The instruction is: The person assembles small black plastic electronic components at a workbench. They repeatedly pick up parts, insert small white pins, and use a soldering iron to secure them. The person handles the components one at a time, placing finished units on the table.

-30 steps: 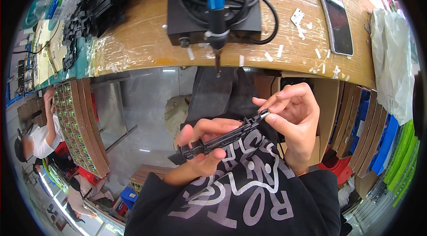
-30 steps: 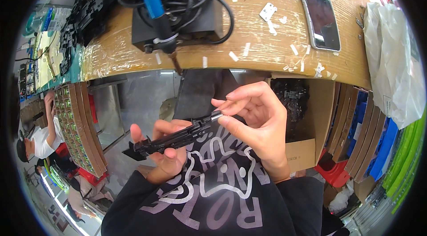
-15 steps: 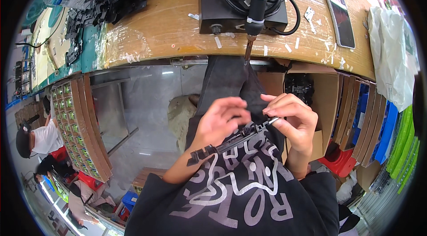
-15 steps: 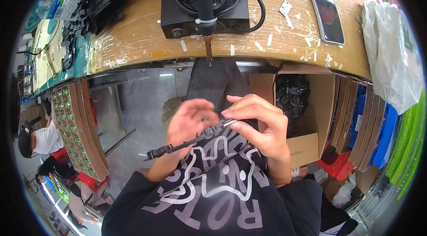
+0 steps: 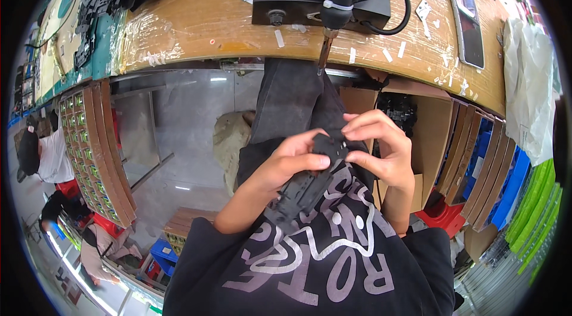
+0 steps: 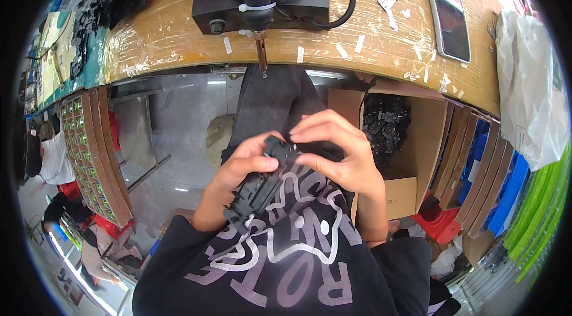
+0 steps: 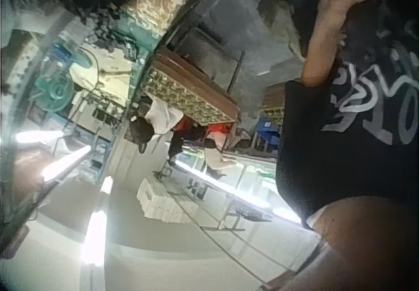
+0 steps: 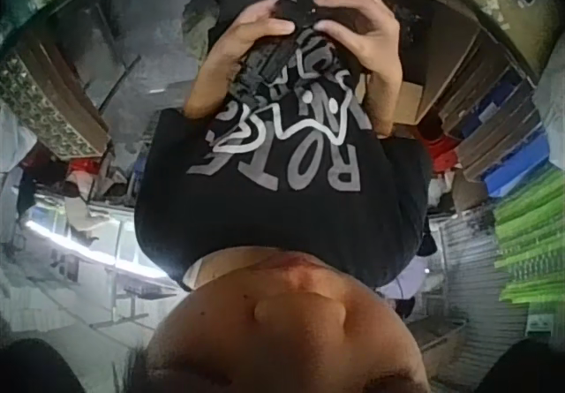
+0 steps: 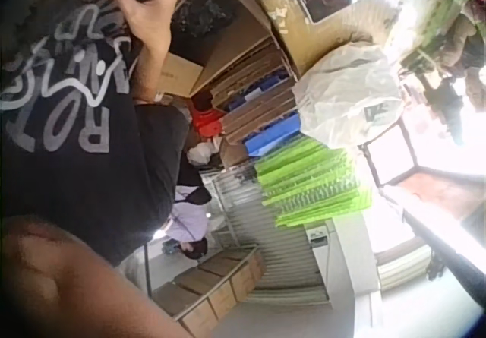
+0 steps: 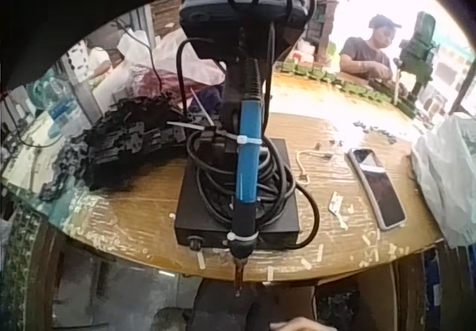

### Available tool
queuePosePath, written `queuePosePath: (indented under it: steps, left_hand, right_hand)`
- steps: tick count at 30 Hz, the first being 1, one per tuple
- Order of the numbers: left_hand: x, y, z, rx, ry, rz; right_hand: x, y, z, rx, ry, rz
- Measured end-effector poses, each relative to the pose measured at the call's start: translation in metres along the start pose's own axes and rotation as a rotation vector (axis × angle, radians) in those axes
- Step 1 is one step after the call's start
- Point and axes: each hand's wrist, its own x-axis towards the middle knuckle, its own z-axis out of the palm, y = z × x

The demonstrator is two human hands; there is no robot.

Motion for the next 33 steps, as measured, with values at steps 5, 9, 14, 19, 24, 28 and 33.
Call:
queuePosePath:
  steps: [5,9,14,19,24,28,33]
  left_hand:
    - [0.011,-0.003,-0.003,0.141,0.298,0.350]
    - [0.022,-0.001,-0.005,0.028,0.375,0.452]
    - [0.029,0.005,-0.003,0.100,0.411,0.534]
    - [0.031,0.016,0.000,0.124,0.412,0.565]
    - [0.030,0.022,0.000,0.194,0.394,0.536]
    - [0.031,0.020,0.000,0.235,0.405,0.570]
    - [0.033,0.021,0.000,0.205,0.398,0.562]
  right_hand:
    - [0.000,0.028,-0.003,-0.045,0.057,-0.029]
    - [0.004,0.037,0.010,0.136,0.141,0.047]
    - [0.014,0.033,0.022,0.369,0.154,0.219]
    - [0.012,0.013,0.017,0.771,-0.108,0.645]
    - [0.009,0.002,0.025,0.754,-0.083,0.653]
    - [0.010,0.000,0.022,0.685,-0.078,0.636]
    - [0.012,-0.001,0.021,0.698,-0.071,0.633]
